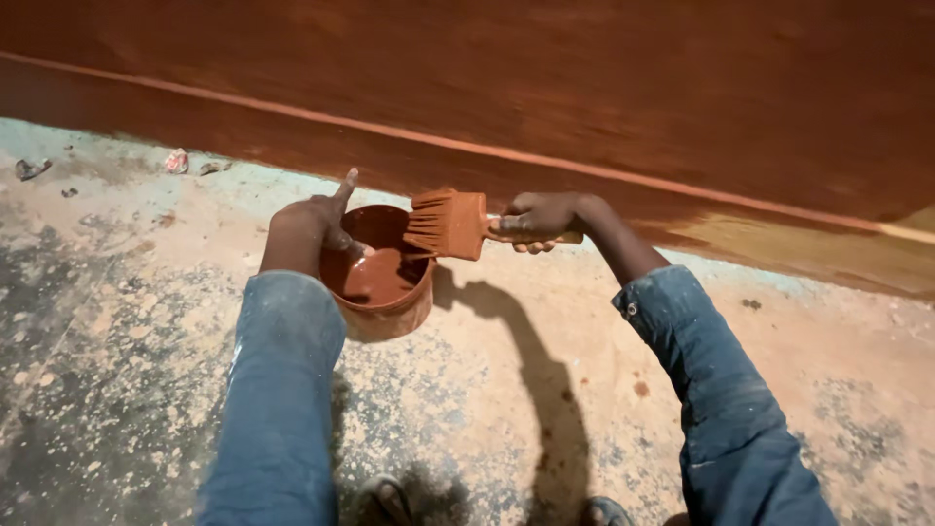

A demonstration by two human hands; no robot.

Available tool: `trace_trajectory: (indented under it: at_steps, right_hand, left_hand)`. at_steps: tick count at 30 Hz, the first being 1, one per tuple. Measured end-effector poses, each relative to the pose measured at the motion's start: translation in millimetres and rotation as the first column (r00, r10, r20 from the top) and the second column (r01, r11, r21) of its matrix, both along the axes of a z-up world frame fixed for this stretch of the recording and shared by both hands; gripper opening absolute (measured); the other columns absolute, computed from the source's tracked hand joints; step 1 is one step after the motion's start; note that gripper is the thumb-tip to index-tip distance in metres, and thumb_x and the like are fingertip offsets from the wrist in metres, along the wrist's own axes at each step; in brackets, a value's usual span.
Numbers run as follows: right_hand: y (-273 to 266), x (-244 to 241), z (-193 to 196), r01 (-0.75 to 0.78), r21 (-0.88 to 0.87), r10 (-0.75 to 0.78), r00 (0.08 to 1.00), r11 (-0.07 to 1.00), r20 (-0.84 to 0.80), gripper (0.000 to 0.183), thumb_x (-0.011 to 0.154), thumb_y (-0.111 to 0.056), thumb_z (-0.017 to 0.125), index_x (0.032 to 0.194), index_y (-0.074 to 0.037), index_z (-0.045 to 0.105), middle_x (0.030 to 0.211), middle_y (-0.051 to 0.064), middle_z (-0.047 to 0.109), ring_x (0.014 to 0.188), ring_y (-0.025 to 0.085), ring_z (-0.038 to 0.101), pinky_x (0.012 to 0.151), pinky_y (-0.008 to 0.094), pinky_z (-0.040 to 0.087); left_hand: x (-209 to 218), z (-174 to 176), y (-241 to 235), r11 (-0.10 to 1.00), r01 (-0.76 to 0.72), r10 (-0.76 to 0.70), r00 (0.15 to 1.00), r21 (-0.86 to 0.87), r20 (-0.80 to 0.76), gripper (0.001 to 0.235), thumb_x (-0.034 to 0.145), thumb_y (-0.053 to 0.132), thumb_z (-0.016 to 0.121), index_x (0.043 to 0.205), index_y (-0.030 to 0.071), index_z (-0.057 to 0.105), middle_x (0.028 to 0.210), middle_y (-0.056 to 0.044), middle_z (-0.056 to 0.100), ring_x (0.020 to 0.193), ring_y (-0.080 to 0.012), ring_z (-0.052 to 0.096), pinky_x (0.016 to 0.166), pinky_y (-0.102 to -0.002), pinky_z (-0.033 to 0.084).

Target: The person paints the lower section of a wall with reddish-brown paint using a brush. They repeatedly dip the brush into a bucket and apply paint along the baseboard area, working from left to right.

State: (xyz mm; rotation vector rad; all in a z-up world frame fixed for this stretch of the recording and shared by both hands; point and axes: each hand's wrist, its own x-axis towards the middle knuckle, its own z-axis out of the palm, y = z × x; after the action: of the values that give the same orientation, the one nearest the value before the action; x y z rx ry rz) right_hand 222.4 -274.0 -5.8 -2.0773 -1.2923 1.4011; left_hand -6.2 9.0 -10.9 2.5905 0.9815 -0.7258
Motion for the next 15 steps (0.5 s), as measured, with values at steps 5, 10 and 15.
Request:
trace_trajectory:
  at_steps: [5,10,15]
  right_hand:
    - [-53.3,34.8,-11.7,0.175,0.028,-0.176,0.984,0.984,0.027,0.049,0.102,-0.048,0.052,0.085,-0.003,0.065,0.068,0.005,0.064,0.054,0.015,0.053,0.046,0.033,0.044]
    - [-148.1,64.2,-57.7,0.359,0.122,-0.378,0.9,0.925,0.217,0.046,0.098,-0.041,0.062,0.078,0.001,0.066,0.07,0.009,0.069,0.056,0.016,0.063,0.05,0.032,0.053]
    - [-250.5,91.0,-116.8,0.608,0.185,-0.636,0.741,0.772,0.218,0.044,0.093,-0.033,0.071,0.071,0.005,0.063,0.061,0.013,0.064,0.048,0.021,0.059,0.045,0.038,0.048]
  left_hand:
    - [27.8,19.8,-56.7,0.981,0.094,-0.114,0.987,0.17,0.113,0.141,0.065,0.053,0.095,0.165,0.038,-0.003,0.163,-0.018,0.029,0.15,-0.0399,0.026,0.122,-0.053,0.027]
    - [66.6,27.1,-108.1,0.943,0.209,-0.254,0.954,0.259,0.158,0.144,0.058,0.058,0.096,0.165,0.04,0.002,0.173,-0.014,0.009,0.16,-0.0361,0.006,0.129,-0.054,0.014]
    - [136.7,14.9,-180.8,0.938,0.309,-0.336,0.92,0.154,0.201,0.144,0.064,0.064,0.091,0.164,0.035,-0.008,0.171,-0.017,-0.006,0.157,-0.037,-0.007,0.127,-0.055,0.005]
